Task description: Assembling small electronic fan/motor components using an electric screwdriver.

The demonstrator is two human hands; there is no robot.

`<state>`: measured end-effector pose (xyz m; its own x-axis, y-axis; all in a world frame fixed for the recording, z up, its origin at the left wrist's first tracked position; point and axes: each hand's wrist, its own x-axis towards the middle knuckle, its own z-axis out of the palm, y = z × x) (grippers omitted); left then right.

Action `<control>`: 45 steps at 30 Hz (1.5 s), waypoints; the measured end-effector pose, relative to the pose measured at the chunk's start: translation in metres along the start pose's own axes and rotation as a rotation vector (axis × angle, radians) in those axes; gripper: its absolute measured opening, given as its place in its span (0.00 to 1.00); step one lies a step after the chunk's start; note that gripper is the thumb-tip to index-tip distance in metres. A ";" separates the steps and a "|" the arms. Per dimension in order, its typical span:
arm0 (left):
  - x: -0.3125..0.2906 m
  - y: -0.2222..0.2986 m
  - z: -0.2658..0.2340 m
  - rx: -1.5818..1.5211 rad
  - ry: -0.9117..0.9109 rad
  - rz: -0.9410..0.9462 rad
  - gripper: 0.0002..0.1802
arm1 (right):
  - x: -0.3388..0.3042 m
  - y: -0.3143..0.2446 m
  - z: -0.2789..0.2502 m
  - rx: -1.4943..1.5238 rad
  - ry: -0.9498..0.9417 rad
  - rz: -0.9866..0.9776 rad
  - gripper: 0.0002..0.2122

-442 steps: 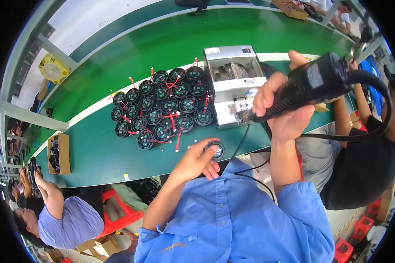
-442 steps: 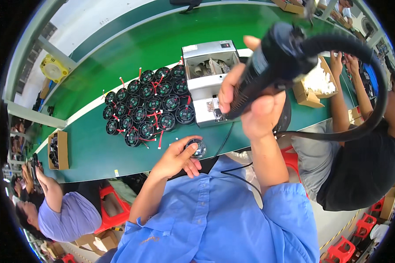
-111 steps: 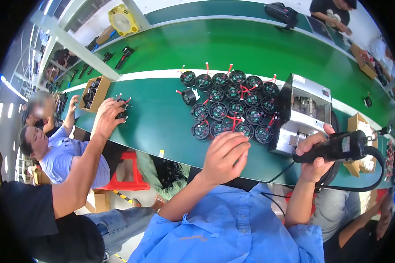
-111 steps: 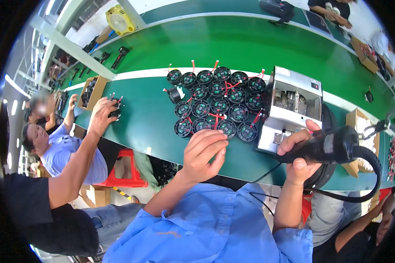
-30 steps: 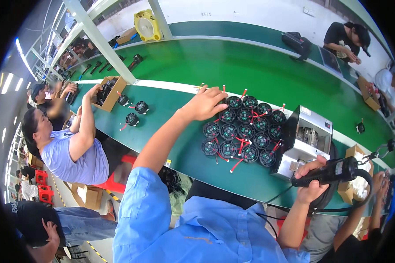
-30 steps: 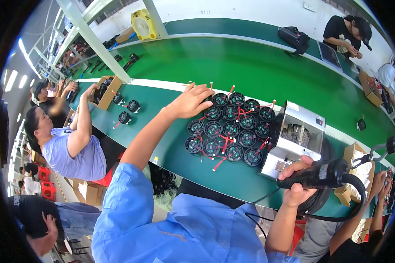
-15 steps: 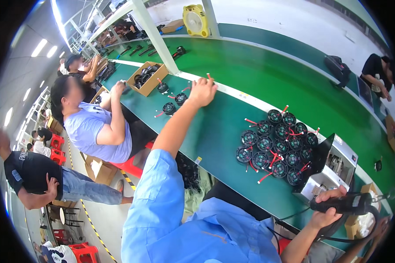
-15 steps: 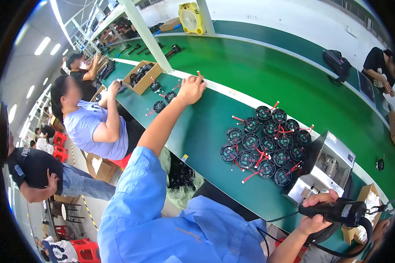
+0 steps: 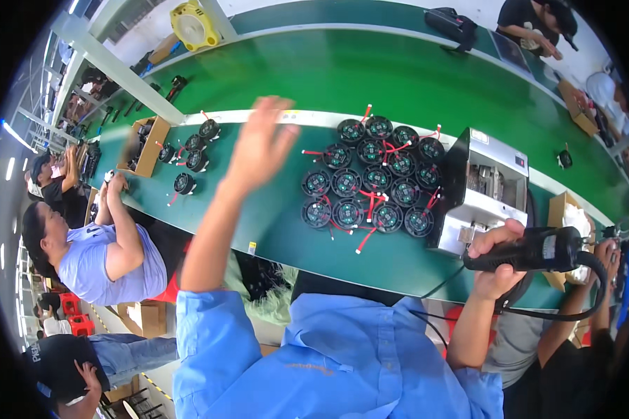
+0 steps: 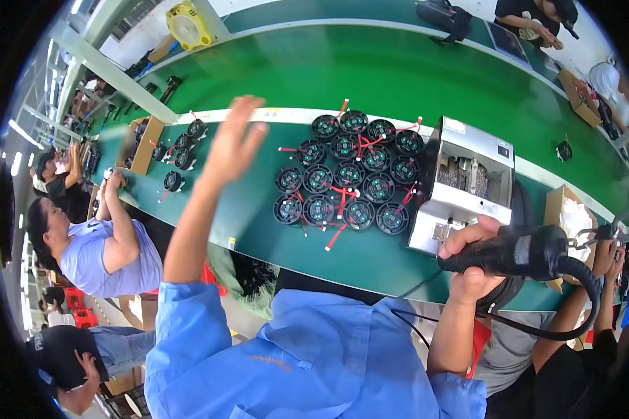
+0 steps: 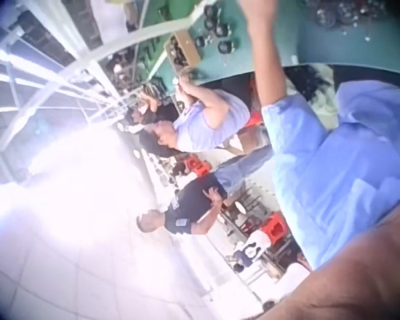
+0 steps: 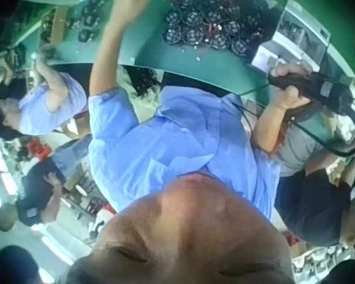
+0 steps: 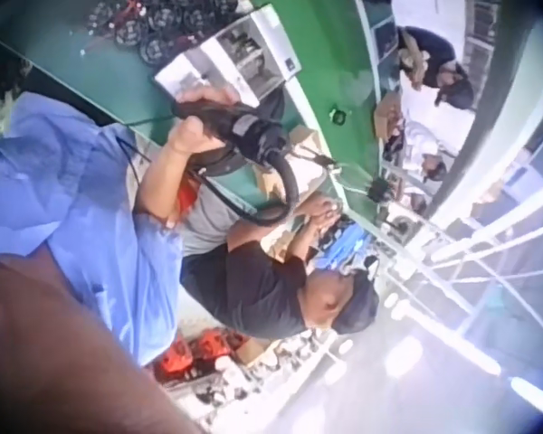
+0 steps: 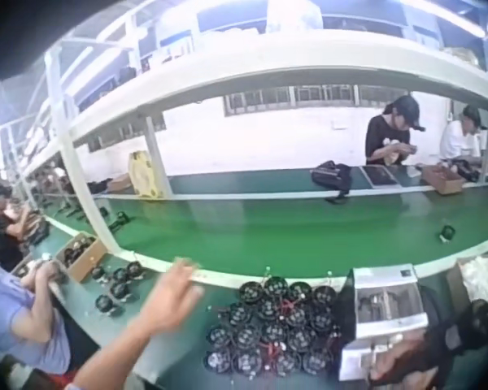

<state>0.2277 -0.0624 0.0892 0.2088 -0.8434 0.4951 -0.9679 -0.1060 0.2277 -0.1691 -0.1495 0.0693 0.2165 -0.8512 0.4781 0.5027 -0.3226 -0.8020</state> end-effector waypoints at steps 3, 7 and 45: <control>-0.028 0.094 -0.007 -0.129 -0.294 0.219 0.46 | 0.002 0.001 -0.002 -0.003 -0.014 -0.036 0.38; -0.056 0.113 0.004 0.013 -0.420 0.313 0.53 | 0.004 0.000 0.003 0.021 -0.042 -0.027 0.38; -0.096 -0.096 -0.077 0.261 -0.446 0.280 0.40 | -0.001 0.003 -0.001 -0.041 -0.011 -0.096 0.37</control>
<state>0.3116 0.0689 0.0843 -0.0844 -0.9920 0.0934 -0.9919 0.0747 -0.1028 -0.1685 -0.1499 0.0665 0.1776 -0.8111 0.5574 0.4873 -0.4196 -0.7658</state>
